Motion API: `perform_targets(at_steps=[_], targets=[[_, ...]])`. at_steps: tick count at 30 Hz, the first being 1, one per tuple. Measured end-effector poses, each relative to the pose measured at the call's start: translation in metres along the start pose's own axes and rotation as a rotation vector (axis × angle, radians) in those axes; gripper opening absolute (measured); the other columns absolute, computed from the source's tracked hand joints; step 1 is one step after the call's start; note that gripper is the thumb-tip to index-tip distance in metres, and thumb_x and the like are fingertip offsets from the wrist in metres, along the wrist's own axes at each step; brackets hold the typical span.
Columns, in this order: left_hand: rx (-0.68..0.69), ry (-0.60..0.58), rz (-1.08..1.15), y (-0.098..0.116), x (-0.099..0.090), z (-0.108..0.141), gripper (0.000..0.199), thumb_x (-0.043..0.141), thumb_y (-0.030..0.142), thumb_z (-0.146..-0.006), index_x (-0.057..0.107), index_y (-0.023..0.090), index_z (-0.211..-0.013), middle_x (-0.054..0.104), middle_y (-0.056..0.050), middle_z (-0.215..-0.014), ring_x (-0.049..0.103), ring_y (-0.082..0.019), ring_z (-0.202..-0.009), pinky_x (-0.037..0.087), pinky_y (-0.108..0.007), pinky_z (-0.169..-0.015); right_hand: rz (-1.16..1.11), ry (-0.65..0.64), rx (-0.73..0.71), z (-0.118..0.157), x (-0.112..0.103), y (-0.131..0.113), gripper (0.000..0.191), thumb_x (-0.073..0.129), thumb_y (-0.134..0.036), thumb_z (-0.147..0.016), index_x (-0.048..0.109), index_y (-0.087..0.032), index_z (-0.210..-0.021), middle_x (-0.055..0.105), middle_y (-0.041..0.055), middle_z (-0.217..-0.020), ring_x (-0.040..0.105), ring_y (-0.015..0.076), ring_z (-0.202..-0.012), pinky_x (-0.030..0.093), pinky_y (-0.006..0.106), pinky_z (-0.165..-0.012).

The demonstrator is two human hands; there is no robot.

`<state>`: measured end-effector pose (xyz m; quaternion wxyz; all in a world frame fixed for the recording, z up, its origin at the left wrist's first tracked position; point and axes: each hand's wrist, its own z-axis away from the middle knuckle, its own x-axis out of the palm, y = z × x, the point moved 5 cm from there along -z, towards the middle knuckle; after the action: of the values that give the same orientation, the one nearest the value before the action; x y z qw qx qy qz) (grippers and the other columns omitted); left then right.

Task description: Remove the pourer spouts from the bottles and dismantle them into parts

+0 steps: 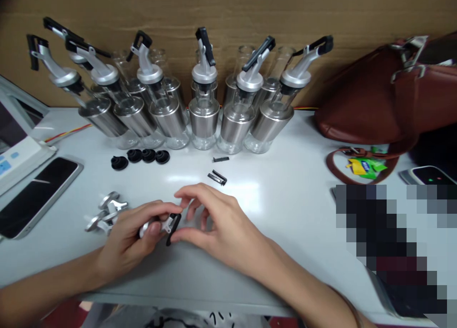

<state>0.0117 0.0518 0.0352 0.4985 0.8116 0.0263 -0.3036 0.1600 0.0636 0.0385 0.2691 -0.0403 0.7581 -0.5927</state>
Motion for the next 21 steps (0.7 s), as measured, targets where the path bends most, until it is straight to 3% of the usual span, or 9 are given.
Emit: perform_targets(at_steps=[3,6,12,15,21], targets=[[0.011,0.003,-0.007,-0.0019,0.0024,0.0003,0.021,0.042,0.019,-0.093,0.061,0.018,-0.102,0.066,0.000,-0.078,0.058,-0.009,-0.060,0.046,-0.018,-0.057,-0.057,-0.066,-0.023,0.0026,0.0045,0.0011,0.047,0.071,-0.016,-0.079,0.055,-0.022,-0.123,0.064,0.0049,-0.114,0.062,0.0083,-0.071,0.055,0.017,-0.062],[0.016,-0.017,-0.013,-0.0028,0.0046,0.0010,0.022,0.041,0.020,-0.093,0.061,0.017,-0.101,0.066,-0.001,-0.075,0.059,-0.010,-0.060,0.048,-0.018,-0.058,-0.067,-0.101,-0.027,0.0043,0.0071,0.0014,0.039,0.066,-0.017,-0.083,0.059,-0.022,-0.121,0.067,0.0038,-0.106,0.065,0.0098,-0.072,0.056,0.019,-0.063],[0.017,-0.064,0.012,0.0031,0.0049,0.0005,0.022,0.040,0.016,-0.091,0.060,0.018,-0.100,0.070,-0.001,-0.081,0.063,-0.010,-0.062,0.050,-0.017,-0.061,-0.035,-0.044,-0.119,0.0029,0.0054,-0.0029,0.032,0.070,-0.021,-0.081,0.063,-0.020,-0.112,0.070,0.0019,-0.095,0.066,0.0126,-0.081,0.055,0.020,-0.069],[0.031,-0.072,0.041,0.0052,0.0050,0.0012,0.023,0.039,0.015,-0.091,0.059,0.019,-0.101,0.072,-0.003,-0.091,0.066,-0.011,-0.073,0.052,-0.019,-0.065,-0.019,-0.042,-0.149,0.0045,0.0065,-0.0048,0.032,0.071,-0.019,-0.080,0.061,-0.018,-0.111,0.069,0.0022,-0.093,0.065,0.0120,-0.080,0.054,0.020,-0.070],[0.031,-0.048,0.035,-0.0012,0.0071,0.0063,0.023,0.034,0.022,-0.098,0.056,0.021,-0.107,0.066,-0.002,-0.086,0.062,-0.011,-0.072,0.050,-0.020,-0.066,-0.011,0.007,-0.199,0.0081,0.0084,-0.0086,0.034,0.067,-0.012,-0.081,0.056,-0.018,-0.113,0.067,0.0036,-0.097,0.064,0.0125,-0.087,0.053,0.022,-0.077]])
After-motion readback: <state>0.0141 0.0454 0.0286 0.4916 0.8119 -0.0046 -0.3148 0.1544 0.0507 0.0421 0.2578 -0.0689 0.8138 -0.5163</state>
